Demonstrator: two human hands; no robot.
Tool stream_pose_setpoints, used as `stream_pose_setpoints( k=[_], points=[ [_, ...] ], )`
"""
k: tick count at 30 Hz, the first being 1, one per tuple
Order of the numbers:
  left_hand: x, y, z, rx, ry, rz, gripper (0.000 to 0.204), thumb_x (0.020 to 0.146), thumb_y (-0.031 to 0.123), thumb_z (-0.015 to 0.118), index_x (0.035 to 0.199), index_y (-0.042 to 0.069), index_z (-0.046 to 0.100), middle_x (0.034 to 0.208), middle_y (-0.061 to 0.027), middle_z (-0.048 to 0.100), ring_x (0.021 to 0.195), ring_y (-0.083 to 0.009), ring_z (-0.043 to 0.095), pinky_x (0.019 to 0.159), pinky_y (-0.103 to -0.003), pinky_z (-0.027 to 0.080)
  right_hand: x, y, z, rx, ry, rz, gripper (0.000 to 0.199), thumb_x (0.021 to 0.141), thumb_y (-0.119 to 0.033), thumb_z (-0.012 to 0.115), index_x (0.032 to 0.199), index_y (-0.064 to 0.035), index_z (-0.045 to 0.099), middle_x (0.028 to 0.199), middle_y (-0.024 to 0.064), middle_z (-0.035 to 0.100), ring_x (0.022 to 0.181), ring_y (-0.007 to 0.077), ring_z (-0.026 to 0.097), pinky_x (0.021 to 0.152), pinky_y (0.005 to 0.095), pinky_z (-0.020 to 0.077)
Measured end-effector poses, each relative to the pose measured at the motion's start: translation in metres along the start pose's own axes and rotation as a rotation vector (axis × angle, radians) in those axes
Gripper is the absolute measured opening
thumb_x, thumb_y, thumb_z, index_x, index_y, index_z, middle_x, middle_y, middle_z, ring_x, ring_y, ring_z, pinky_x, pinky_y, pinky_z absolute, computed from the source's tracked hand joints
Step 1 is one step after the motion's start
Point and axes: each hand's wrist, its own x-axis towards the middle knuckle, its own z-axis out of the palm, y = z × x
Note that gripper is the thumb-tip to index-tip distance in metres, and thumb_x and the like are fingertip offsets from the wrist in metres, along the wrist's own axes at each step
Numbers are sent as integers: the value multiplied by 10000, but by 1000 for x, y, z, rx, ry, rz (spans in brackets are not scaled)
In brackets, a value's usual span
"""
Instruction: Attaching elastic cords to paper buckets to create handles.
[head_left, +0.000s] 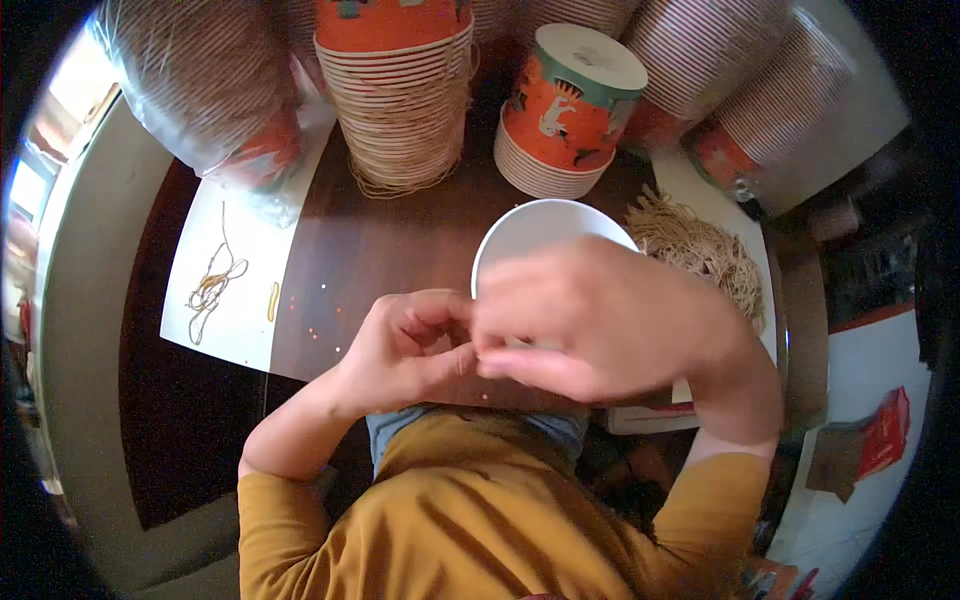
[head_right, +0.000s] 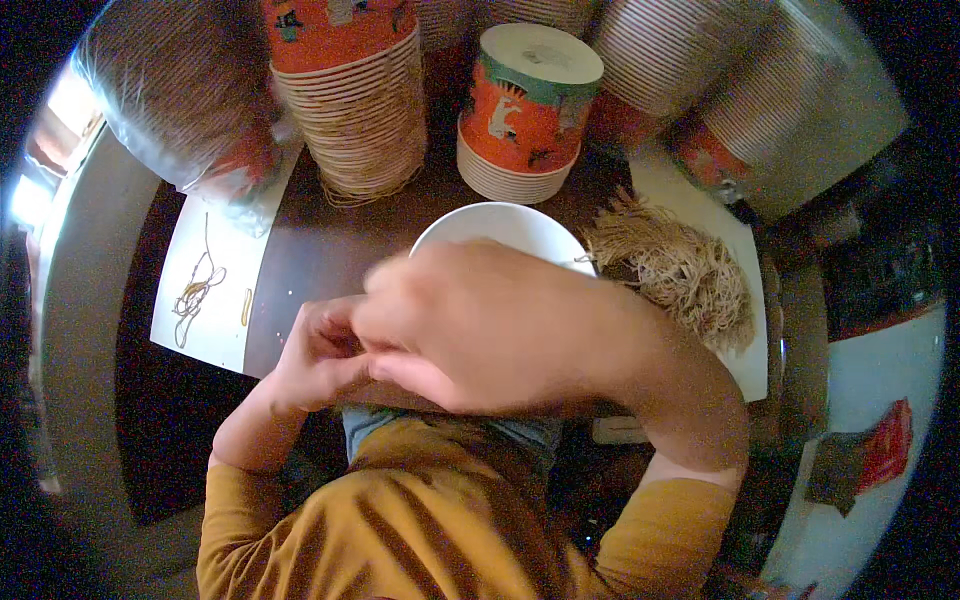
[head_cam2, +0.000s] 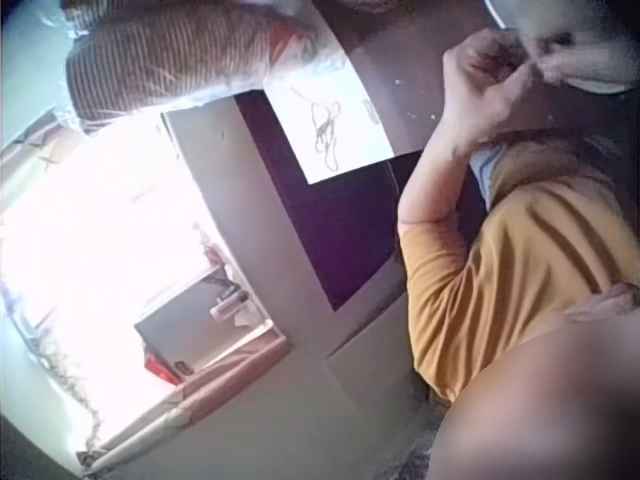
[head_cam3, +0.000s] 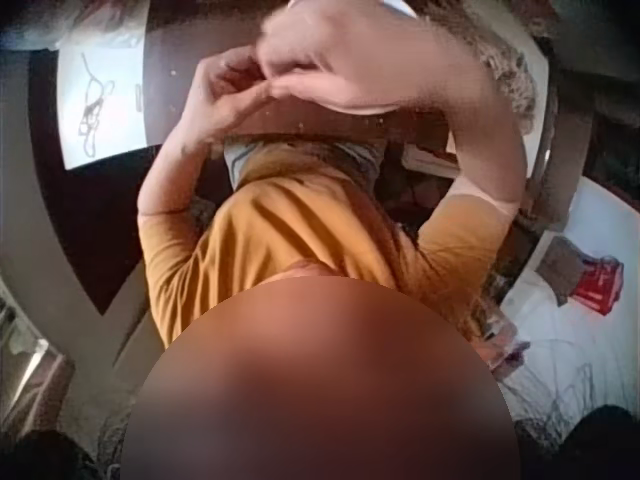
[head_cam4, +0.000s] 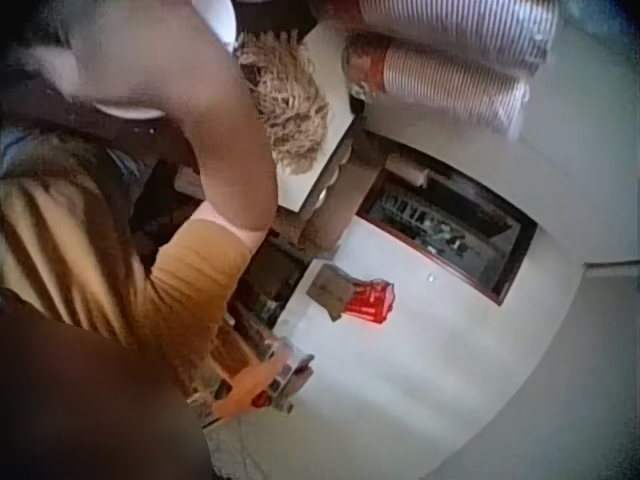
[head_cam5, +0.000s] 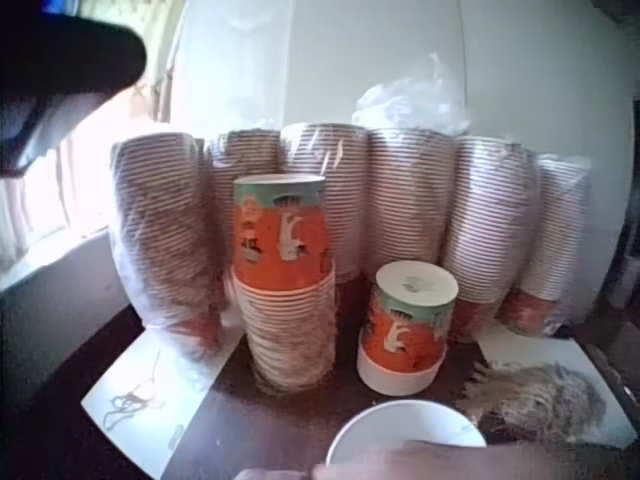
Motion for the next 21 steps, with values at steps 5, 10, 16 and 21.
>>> stream_pose_setpoints(
  k=[5,10,16,21],
  points=[
    [-11,-3,5,-11,130,3,93,909,69,617,966,-5,618,857,-41,659,762,-58,591,671,-196,474,21,16,15,-660,344,142,188,733,-148,705,841,-46,590,941,100,554,903,282,532,790,421,412],
    [-20,-14,-4,-177,131,27,83,914,71,606,963,8,586,852,-50,652,747,-77,591,665,-211,478,-23,-13,29,-491,539,167,180,721,-56,712,877,-38,623,884,84,582,832,268,571,766,374,427],
    [-9,-19,-4,-232,37,73,71,919,72,596,957,19,569,884,-66,648,789,-88,597,687,-224,483,-34,6,64,61,433,221,160,759,-108,671,891,-27,634,865,100,583,845,279,598,769,390,458],
    [7,-24,7,-242,35,62,76,912,53,603,969,15,569,899,-61,649,825,-96,607,735,-237,495,-36,27,62,56,419,284,118,763,-40,673,865,-2,628,834,99,587,763,249,595,662,331,476]
  ],
)
